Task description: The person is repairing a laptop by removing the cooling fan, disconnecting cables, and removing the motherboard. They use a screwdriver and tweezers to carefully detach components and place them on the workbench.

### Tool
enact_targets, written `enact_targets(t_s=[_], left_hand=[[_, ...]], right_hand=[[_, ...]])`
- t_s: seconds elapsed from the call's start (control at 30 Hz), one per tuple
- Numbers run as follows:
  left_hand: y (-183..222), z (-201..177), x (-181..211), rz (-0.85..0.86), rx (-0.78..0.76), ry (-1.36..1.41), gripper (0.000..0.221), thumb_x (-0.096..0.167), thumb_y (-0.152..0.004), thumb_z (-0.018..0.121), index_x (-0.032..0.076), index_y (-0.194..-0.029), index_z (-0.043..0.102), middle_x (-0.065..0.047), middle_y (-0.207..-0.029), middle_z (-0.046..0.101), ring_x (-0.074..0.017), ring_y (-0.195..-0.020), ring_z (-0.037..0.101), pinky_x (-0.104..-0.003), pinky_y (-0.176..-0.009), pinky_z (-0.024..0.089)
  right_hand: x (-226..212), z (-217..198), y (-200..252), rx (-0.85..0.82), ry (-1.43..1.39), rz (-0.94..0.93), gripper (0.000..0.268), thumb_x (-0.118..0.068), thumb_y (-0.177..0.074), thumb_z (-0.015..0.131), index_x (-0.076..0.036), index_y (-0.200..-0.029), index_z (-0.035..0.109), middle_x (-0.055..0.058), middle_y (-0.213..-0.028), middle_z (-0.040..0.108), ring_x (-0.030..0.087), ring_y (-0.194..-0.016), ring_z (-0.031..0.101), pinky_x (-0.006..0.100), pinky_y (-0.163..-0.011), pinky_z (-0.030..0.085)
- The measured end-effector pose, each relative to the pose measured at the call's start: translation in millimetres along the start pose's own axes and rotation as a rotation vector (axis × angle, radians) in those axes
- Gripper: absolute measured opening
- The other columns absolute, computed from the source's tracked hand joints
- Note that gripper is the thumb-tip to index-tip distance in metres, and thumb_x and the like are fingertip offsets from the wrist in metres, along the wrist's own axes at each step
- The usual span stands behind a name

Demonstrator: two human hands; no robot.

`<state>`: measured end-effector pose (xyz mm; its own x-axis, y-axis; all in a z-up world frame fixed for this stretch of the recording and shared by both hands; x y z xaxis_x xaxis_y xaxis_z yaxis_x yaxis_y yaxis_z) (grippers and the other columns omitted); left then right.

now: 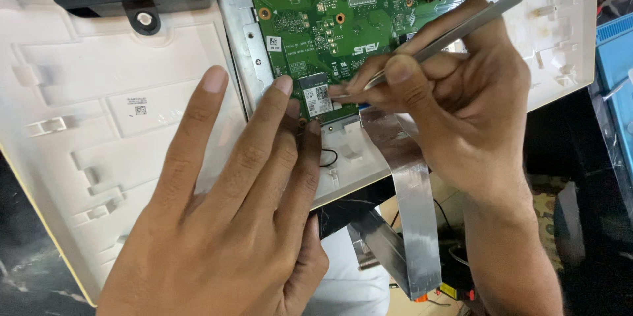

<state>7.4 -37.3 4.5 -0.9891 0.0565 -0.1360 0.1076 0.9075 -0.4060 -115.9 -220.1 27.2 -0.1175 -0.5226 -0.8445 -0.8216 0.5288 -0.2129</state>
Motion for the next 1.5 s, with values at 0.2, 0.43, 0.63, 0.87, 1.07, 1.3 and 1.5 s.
enact_targets(t_s=[0.2,0.43,0.63,0.87,1.07,1.3,1.5], left_hand=[[3.4,9.8,-5.2,-0.008,0.001,0.010,0.065,0.046,-0.107,0.045,0.005,-0.132,0.088,-0.013,-0.132,0.087,-0.0335,-0.161,0.067,-0.061,-0.141,0.036],[3.8,18.0,-4.5,-0.022,0.003,0.022,0.065,0.045,-0.107,0.044,0.005,-0.133,0.088,-0.013,-0.133,0.087,-0.0334,-0.160,0.067,-0.060,-0.141,0.036],[5.1,20.3,-4.4,-0.032,0.002,0.023,0.065,0.045,-0.107,0.044,0.005,-0.133,0.088,-0.013,-0.134,0.087,-0.0333,-0.160,0.067,-0.060,-0.140,0.036],[4.1,18.2,-4.2,-0.042,0.007,0.016,0.065,0.044,-0.107,0.044,0.005,-0.134,0.088,-0.013,-0.136,0.087,-0.0332,-0.160,0.067,-0.059,-0.140,0.037],[6.2,16.2,-5.8,-0.041,0.010,0.012,0.065,0.043,-0.107,0.043,0.005,-0.134,0.088,-0.013,-0.137,0.087,-0.0330,-0.159,0.067,-0.058,-0.140,0.037],[2.3,15.9,-3.9,-0.039,0.016,0.011,0.065,0.043,-0.107,0.043,0.005,-0.135,0.088,-0.013,-0.138,0.087,-0.0329,-0.159,0.068,-0.058,-0.140,0.037],[-0.1,16.0,-3.3,-0.039,0.020,0.009,0.065,0.042,-0.106,0.042,0.005,-0.135,0.088,-0.013,-0.139,0.087,-0.0328,-0.158,0.068,-0.057,-0.140,0.038]], right_hand=[[5.6,-2.2,0.3,0.111,0.014,0.110,0.015,-0.003,-0.126,0.052,0.004,-0.138,0.046,0.025,-0.116,0.081,0.042,-0.108,0.094,0.046,-0.098,0.087],[2.3,1.2,-0.4,0.050,0.022,0.109,0.024,-0.011,-0.124,0.054,-0.001,-0.143,0.042,0.025,-0.119,0.078,0.043,-0.117,0.093,0.051,-0.112,0.090],[2.2,6.4,0.1,0.031,0.028,0.028,0.017,0.005,-0.120,0.056,0.007,-0.130,0.042,0.027,-0.105,0.080,0.042,-0.101,0.094,0.053,-0.110,0.087],[-1.7,10.1,1.3,0.015,0.071,0.009,0.017,0.014,-0.114,0.060,0.013,-0.123,0.045,0.029,-0.105,0.082,0.039,-0.097,0.093,0.049,-0.101,0.086],[1.2,9.8,2.6,-0.007,0.015,0.032,0.014,0.015,-0.113,0.058,0.010,-0.119,0.046,0.032,-0.108,0.084,0.033,-0.082,0.091,0.036,-0.068,0.073],[2.1,10.6,3.8,-0.002,0.062,-0.107,0.015,0.016,-0.113,0.060,0.011,-0.120,0.048,0.030,-0.107,0.083,0.036,-0.098,0.095,0.040,-0.094,0.085],[-8.3,16.4,-0.5,0.044,0.113,-0.087,0.012,0.018,-0.108,0.063,0.015,-0.111,0.052,0.033,-0.098,0.082,0.038,-0.093,0.092,0.048,-0.102,0.084]])
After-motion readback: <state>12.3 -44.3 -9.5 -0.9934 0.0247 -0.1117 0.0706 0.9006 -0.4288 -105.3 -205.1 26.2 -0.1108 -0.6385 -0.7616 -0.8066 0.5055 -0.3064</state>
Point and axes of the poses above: each hand's wrist, its own y-axis away from the middle knuckle, its own z-axis out of the palm, x = y × z, the point moved 4 cm from there along -y, towards the middle knuckle
